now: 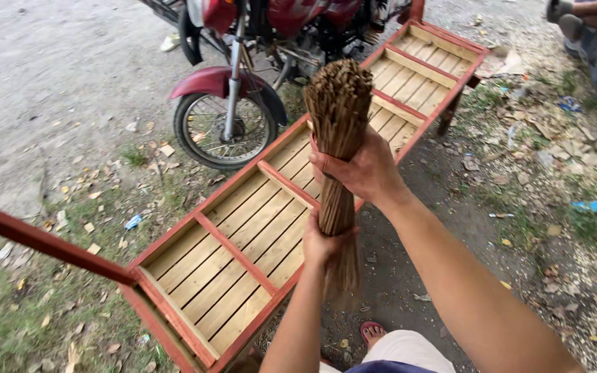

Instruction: The person applies red stain to a long slatted wooden rack, dabbing the stain on with a cloth and rubbing it into the wood by hand. They then sweep loose debris off the rack with a broom and brush remaining bits off the slats with their hands.

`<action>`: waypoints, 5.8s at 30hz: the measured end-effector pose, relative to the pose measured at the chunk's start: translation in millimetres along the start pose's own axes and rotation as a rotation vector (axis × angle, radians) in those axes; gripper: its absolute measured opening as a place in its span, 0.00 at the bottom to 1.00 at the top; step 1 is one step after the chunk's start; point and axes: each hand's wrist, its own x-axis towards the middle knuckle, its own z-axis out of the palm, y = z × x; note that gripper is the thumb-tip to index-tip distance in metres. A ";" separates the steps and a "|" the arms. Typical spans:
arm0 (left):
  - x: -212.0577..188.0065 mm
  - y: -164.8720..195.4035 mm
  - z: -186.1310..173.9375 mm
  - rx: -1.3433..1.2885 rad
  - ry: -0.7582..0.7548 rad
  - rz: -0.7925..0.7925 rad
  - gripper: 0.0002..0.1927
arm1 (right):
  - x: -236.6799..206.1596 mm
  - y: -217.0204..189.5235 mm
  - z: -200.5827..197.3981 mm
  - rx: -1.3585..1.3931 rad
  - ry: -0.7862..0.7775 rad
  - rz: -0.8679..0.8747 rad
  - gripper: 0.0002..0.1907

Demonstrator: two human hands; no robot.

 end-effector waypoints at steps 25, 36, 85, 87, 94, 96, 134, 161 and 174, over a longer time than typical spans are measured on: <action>14.6 176.9 -75.5 -0.286 0.164 0.249 0.36 | 0.8 73.7 63.2 0.251 -0.169 -0.089 0.25; 7.4 85.3 -127.4 -0.321 0.351 0.222 0.38 | 40.5 63.0 68.2 0.483 -0.250 -0.050 0.15; -35.4 -89.4 -252.3 0.158 1.232 -0.511 0.24 | 98.2 82.9 318.0 0.540 -0.785 -0.098 0.20; -27.4 -85.7 -247.2 0.177 1.262 -0.485 0.24 | 86.4 71.0 334.8 0.743 -0.778 -0.068 0.20; -29.7 -81.4 -239.4 0.171 1.370 -0.470 0.23 | 52.8 103.9 342.0 0.661 -0.934 0.140 0.21; -30.1 -78.0 -236.6 0.182 1.360 -0.459 0.24 | 91.8 118.1 340.8 0.594 -0.939 -0.022 0.19; -28.0 -132.8 -200.0 0.010 1.148 -0.520 0.26 | 28.0 43.6 362.3 0.694 -1.486 0.305 0.39; -8.9 -113.9 -141.6 -0.118 1.107 -0.744 0.27 | 8.5 55.1 358.8 0.411 -1.358 0.168 0.14; -6.7 -122.5 -221.1 0.291 1.153 -0.508 0.22 | 21.6 30.0 381.3 0.615 -1.254 -0.230 0.14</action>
